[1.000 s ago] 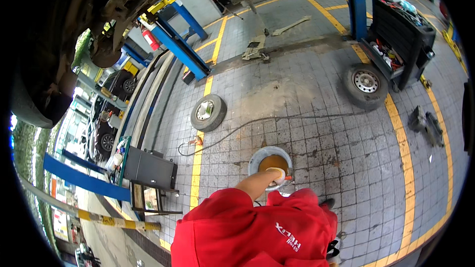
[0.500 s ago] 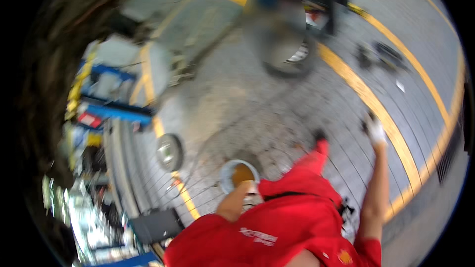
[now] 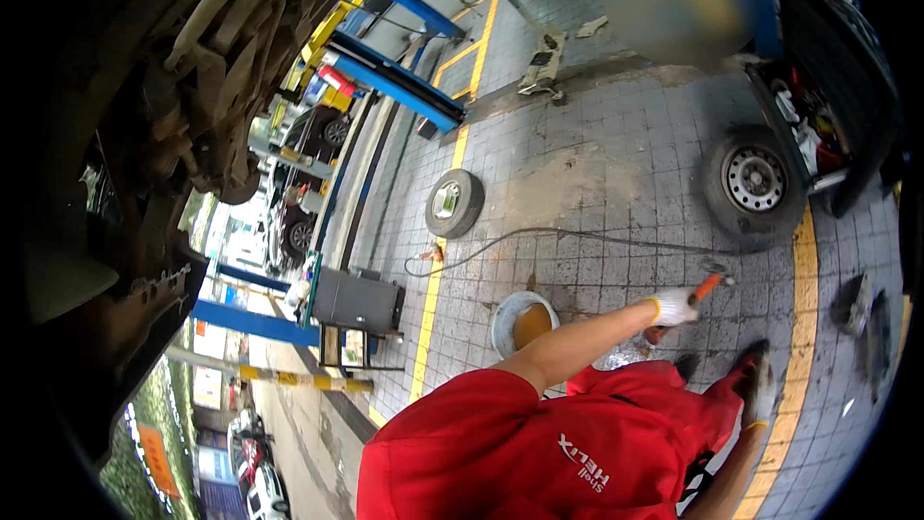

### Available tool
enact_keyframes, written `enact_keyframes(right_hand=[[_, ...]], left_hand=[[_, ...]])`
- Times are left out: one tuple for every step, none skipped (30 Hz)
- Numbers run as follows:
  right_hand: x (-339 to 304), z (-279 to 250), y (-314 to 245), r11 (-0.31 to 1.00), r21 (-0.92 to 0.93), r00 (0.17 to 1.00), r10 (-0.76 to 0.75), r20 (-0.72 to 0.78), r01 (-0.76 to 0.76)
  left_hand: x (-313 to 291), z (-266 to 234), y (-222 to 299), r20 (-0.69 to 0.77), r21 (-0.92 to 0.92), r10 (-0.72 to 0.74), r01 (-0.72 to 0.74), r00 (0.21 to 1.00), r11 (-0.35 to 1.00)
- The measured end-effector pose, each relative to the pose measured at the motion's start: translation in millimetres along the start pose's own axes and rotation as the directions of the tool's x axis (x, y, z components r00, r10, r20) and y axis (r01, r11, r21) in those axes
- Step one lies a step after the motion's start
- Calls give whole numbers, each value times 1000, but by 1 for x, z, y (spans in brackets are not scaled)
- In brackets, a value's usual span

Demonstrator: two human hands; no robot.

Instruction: The person works on a car's brake assembly while the vehicle is raised on a lift. They use pliers to manipulate components on the brake caliper, then switch to an impact wrench to remove bolts. The person also uses a hammer to tap parts of the assembly and retrieves tools from a nearby cart.

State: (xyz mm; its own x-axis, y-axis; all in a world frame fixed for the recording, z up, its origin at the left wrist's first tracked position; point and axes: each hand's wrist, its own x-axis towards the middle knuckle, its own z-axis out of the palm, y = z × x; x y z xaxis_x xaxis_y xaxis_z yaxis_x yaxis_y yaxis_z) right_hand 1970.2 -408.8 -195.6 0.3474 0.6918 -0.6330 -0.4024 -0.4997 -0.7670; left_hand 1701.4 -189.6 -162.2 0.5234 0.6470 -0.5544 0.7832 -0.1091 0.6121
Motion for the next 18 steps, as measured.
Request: enact_keyframes(right_hand=[[14,18,-30,999,48,997,15,70,-18],[28,35,-54,995,87,988,34,153,-48],[40,48,-85,991,117,946,27,322,-68],[49,58,-113,985,147,883,15,470,-95],[57,67,-134,937,271,886,79,456,-223],[74,77,-141,843,458,892,54,448,-281],[100,70,-142,838,508,955,52,291,-200],[124,58,-142,833,495,956,129,263,-248],[120,39,-168,876,380,942,203,267,-297],[158,11,-141,841,405,913,227,339,-360],[162,7,-157,892,287,930,294,219,-350],[159,6,-191,888,179,894,377,243,-423],[187,-11,-179,896,128,892,390,229,-425],[200,-16,-182,953,-70,937,303,176,-295],[201,-15,-205,955,21,945,290,154,-296],[197,-13,-232,950,101,950,280,141,-295],[228,-22,-219,975,18,969,217,122,-220],[237,-23,-239,983,25,975,176,139,-181]], left_hand=[[-1,-14,54,51,-131,-25,31,998,991],[-6,-27,97,99,-265,-51,76,994,961],[2,-24,117,48,-262,27,-14,998,965],[13,-14,132,5,-249,114,-109,993,962],[27,-5,142,24,-357,247,-222,969,907],[35,-15,160,17,-315,262,-243,965,918],[35,-31,181,31,-277,288,-269,957,923],[35,-30,202,55,-276,317,-291,947,916],[41,-34,205,183,-400,239,-150,954,904],[41,-41,216,306,-475,143,21,941,880],[46,-39,198,256,-565,191,-14,948,825],[46,-51,190,138,-401,65,-4,988,916],[49,-50,180,115,-491,-83,130,990,861],[52,-43,154,58,-553,-253,242,966,797],[47,-45,138,-8,-642,-316,238,949,729],[54,-19,85,-102,-629,-402,254,910,735],[53,-16,73,-81,-689,-470,291,879,663],[49,-10,59,-56,-754,-553,328,831,569]])
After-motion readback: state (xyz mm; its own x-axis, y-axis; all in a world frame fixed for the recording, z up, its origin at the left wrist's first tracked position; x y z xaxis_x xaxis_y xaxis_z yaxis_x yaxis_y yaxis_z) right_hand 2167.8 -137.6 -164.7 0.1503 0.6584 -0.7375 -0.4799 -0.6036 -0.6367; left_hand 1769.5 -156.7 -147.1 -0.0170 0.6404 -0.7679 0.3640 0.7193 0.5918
